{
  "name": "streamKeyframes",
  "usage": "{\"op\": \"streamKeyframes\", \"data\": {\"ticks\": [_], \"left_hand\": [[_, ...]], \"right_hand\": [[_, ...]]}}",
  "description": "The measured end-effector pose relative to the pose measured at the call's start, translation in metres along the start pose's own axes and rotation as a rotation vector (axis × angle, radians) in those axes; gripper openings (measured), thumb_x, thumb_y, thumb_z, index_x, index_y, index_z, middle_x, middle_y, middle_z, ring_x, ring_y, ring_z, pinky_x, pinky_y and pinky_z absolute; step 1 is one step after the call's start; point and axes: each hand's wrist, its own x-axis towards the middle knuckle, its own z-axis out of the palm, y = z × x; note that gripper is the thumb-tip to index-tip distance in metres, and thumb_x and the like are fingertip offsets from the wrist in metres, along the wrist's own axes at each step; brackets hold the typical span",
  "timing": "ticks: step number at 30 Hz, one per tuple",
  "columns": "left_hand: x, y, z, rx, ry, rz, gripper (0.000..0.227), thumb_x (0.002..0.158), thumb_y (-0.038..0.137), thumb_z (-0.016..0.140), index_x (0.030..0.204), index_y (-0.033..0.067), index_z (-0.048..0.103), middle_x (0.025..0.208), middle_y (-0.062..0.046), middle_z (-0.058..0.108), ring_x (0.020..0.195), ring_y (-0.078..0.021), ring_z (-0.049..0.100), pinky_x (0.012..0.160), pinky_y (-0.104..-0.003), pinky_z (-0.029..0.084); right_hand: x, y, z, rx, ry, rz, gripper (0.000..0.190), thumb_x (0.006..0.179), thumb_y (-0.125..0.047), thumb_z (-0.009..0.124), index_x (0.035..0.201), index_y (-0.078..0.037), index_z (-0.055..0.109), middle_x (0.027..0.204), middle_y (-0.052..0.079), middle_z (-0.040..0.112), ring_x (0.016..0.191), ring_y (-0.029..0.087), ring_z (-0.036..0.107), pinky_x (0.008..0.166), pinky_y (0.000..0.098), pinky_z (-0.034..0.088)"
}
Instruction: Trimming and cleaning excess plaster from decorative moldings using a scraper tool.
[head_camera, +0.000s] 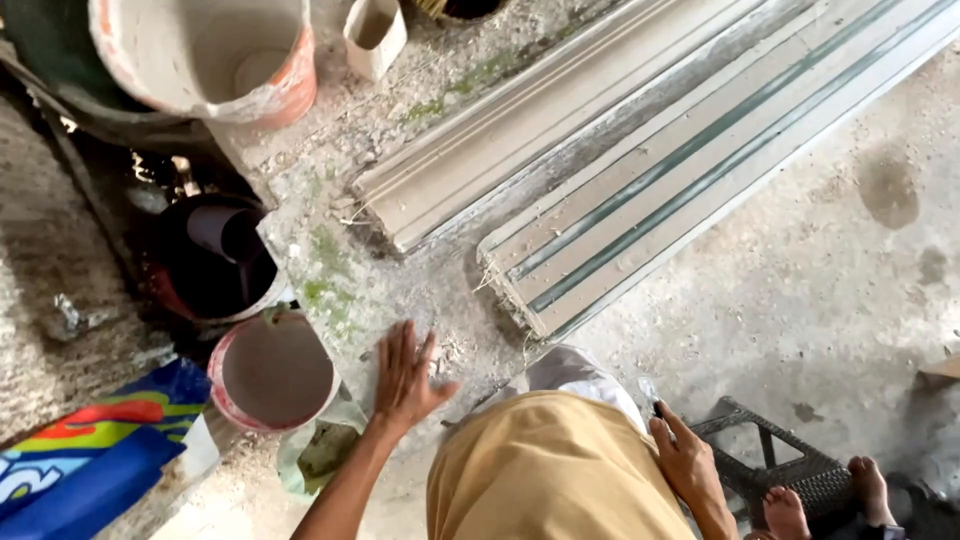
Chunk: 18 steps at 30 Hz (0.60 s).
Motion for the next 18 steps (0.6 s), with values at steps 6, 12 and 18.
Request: {"op": "streamKeyframes", "data": {"ticks": [6,12,18], "left_hand": [[0.097,0.027,0.017,-0.018,0.227,-0.044,0.075,0.102,0.069,0.033,0.155,0.0168,0.040,0.168,-0.025,0.020,0.158,-0.0412,0.018,0.128,-0.059,0.013],[0.059,-0.010,0.071,-0.181,0.076,0.011,0.039,0.121,0.036,0.042,0.147,0.0129,0.060,0.168,-0.007,0.040,0.163,-0.0248,0.036,0.136,-0.045,0.028],[-0.006,0.023,-0.027,-0.147,0.269,0.074,0.079,0.100,0.059,0.050,0.157,0.0085,0.028,0.161,-0.030,0.026,0.149,-0.0442,0.026,0.122,-0.060,0.022]], "right_hand": [[0.005,-0.013,0.002,-0.071,-0.067,-0.098,0.055,0.097,-0.047,0.058,0.147,-0.024,0.058,0.120,0.024,0.075,0.113,0.034,0.074,0.094,0.0425,0.057],[0.003,-0.025,-0.011,-0.188,-0.092,-0.031,0.057,0.101,-0.048,0.054,0.153,-0.026,0.057,0.109,0.028,0.079,0.104,0.036,0.079,0.090,0.0450,0.059],[0.016,0.001,-0.008,-0.190,-0.083,0.031,0.058,0.102,-0.052,0.050,0.153,-0.026,0.054,0.118,0.028,0.076,0.111,0.039,0.075,0.093,0.0456,0.058]]}}
